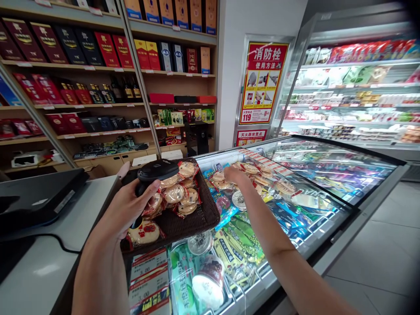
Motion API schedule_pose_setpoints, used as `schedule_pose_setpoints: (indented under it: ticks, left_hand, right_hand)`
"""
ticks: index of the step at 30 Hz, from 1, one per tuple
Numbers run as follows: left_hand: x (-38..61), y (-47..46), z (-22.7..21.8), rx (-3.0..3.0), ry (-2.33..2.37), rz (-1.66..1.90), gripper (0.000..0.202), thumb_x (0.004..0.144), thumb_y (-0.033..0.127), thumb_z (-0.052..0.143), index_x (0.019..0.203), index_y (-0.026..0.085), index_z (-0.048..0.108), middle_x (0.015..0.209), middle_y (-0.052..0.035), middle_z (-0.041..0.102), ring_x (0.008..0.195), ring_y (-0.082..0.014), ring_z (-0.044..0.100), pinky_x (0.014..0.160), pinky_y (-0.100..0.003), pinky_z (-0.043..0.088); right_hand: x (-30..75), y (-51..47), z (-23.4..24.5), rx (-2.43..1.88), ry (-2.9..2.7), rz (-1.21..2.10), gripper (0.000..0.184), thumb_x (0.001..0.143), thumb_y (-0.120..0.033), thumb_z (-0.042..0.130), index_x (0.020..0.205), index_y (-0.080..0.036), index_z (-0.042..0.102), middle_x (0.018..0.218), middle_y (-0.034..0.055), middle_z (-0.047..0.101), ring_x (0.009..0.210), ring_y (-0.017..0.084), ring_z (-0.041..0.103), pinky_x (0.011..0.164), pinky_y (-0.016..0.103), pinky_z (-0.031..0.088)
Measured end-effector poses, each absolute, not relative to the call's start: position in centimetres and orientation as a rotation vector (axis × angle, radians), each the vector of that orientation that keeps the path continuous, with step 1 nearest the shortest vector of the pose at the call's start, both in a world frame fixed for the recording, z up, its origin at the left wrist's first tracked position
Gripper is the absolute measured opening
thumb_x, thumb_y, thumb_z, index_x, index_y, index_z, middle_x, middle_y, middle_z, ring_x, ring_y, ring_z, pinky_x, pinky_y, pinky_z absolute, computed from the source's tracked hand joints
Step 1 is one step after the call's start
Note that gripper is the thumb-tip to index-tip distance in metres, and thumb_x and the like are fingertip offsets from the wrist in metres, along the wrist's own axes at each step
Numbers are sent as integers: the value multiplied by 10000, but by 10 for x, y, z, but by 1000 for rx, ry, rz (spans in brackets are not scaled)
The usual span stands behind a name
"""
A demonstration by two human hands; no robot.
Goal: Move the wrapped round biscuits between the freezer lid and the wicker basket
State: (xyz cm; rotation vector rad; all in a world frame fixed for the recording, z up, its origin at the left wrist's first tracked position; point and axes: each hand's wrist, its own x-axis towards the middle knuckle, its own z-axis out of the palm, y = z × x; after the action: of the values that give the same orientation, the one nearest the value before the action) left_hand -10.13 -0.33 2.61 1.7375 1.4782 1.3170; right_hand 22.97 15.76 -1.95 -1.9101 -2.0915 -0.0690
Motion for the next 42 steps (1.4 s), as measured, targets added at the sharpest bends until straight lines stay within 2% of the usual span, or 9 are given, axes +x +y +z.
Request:
schedule_pose_setpoints:
  ticks: [5,7,9,11,13,17,22,29,42]
  left_hand:
    - [-104,-6,32,1722,1567,1362,547,706,745,668,732,205,588,533,10,575,486,-136,478,457,-241,345]
    - [-102,-6,32,1713,1590,1346,551,705,746,657,759,201,598,521,22,562,484,-139,477,460,-240,349]
    - [-100,-3,30,1715,1616,1330,558,709,746,644,796,195,614,525,26,563,497,-146,490,467,-239,351]
    - [-100,2,26,1753,1647,1304,557,722,743,628,818,194,630,539,20,580,523,-161,522,483,-241,359]
    - [-101,9,21,1816,1698,1267,557,742,745,602,847,200,657,558,9,609,553,-185,566,503,-249,372]
    - [-103,22,13,1943,1881,1143,557,795,728,542,943,216,707,634,-25,670,662,-251,659,560,-270,408]
    - [-104,27,13,2037,2103,1008,565,795,703,549,927,177,710,878,-143,744,880,-341,694,625,-297,409]
    - [-89,13,17,1926,1650,1257,524,761,712,594,869,205,673,600,-20,630,623,-243,617,527,-274,379]
    - [-81,16,14,1989,1715,1180,501,803,708,536,820,212,610,593,-3,614,553,-189,555,508,-255,364]
  right_hand:
    - [188,155,-17,-1766,-2072,21,207,963,-258,573,950,-122,728,1056,196,741,1101,292,682,936,345,498]
    - [160,162,-18,-1697,-1955,355,301,990,-381,544,990,-125,703,976,171,752,978,270,717,846,324,536]
    - [132,173,-20,-1675,-1730,648,405,984,-416,542,1218,-90,603,1009,183,742,827,248,730,700,304,557]
    - [112,184,-22,-1678,-1554,714,579,944,-401,597,1384,-58,442,1148,228,698,801,250,724,610,299,548]
    - [101,193,-25,-1674,-1483,684,625,888,-349,657,1393,-78,408,1235,228,656,866,258,714,596,293,542]
    - [108,195,-33,-1583,-1428,576,359,875,-239,608,1211,-182,498,1046,88,696,873,208,688,664,267,538]
    - [145,183,-31,-1330,-1470,526,252,905,-209,497,1152,-252,477,927,1,643,713,143,651,575,220,509]
    - [165,157,-3,-1200,-1639,486,173,870,-212,551,1040,-235,541,903,-9,649,728,133,648,606,219,495]
    - [173,143,13,-1247,-1717,310,148,880,-186,606,1025,-212,594,1002,23,682,837,153,650,723,245,487]
